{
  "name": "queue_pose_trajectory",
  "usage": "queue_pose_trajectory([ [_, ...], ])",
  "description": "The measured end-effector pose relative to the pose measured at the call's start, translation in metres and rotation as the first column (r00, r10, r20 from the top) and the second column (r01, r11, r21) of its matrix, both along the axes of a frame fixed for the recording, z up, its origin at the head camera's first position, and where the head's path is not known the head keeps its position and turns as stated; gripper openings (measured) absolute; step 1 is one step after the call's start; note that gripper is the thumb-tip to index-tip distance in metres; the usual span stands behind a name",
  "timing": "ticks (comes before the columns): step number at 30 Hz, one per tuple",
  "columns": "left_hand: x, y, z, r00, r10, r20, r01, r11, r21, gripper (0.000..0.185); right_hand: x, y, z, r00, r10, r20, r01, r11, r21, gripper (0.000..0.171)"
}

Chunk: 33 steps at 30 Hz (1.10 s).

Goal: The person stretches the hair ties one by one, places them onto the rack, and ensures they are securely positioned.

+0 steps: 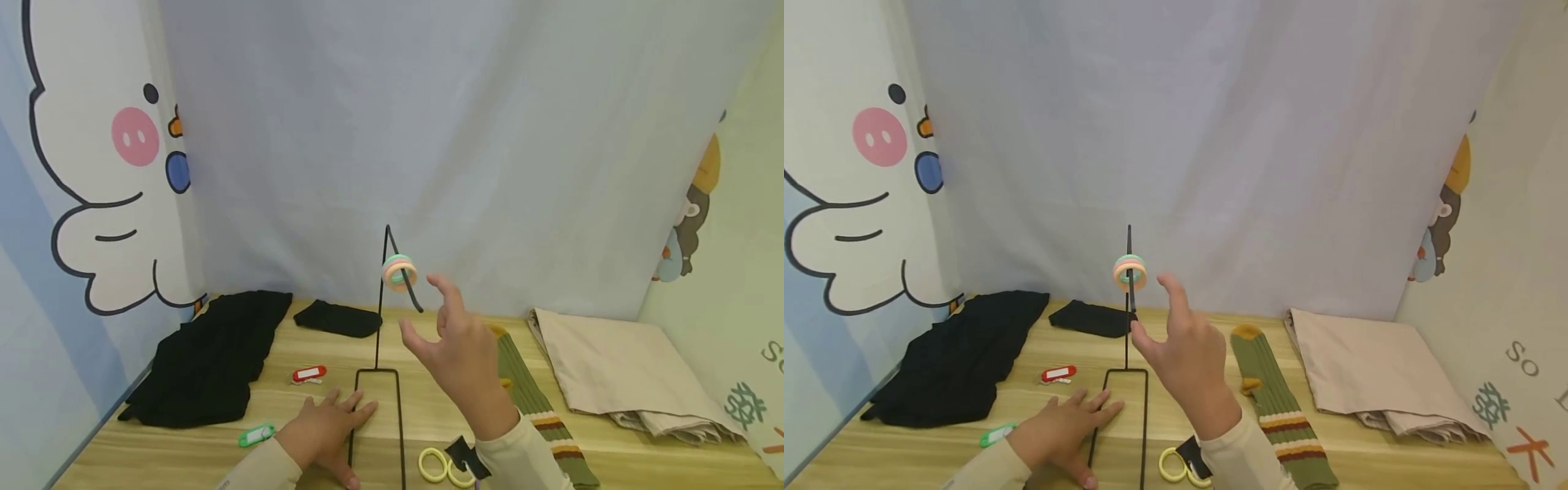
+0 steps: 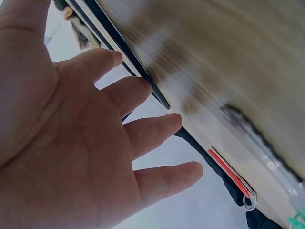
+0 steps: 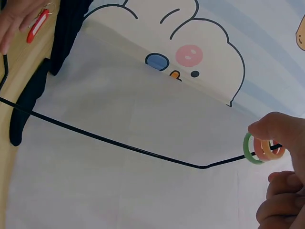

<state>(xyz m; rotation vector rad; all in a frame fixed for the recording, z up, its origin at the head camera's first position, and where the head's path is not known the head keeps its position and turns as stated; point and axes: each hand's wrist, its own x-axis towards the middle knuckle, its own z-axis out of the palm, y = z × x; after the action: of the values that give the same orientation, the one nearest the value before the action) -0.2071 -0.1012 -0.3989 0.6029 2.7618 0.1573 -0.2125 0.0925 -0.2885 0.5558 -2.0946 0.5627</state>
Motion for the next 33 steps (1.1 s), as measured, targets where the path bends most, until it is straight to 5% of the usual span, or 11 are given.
queue_pose_trajectory([
  [8,0.001,0.0,0.002,1.0,0.003,0.007,-0.003,1.0,0.004,0.11,0.003,0.011,-0.026,0.983,-0.041,0.177,0.039,0.999,0.014,0.061],
  [14,0.0,0.001,0.002,0.999,0.017,0.03,-0.017,1.0,-0.006,0.11,0.008,0.019,-0.044,0.942,-0.036,0.335,0.034,0.999,0.01,0.06],
  [22,-0.001,0.001,-0.001,0.999,0.013,0.046,-0.013,1.0,-0.014,0.11,0.009,0.03,-0.056,0.826,-0.048,0.561,0.021,0.998,0.053,0.059],
  [29,-0.002,-0.001,-0.001,1.0,0.011,0.027,-0.01,1.0,-0.013,0.111,0.009,0.041,-0.071,0.738,-0.118,0.665,-0.005,0.984,0.181,0.054],
  [33,-0.002,-0.001,-0.001,0.999,0.003,0.037,-0.003,1.0,-0.011,0.11,0.009,0.048,-0.079,0.682,-0.109,0.723,-0.089,0.969,0.23,0.058],
])
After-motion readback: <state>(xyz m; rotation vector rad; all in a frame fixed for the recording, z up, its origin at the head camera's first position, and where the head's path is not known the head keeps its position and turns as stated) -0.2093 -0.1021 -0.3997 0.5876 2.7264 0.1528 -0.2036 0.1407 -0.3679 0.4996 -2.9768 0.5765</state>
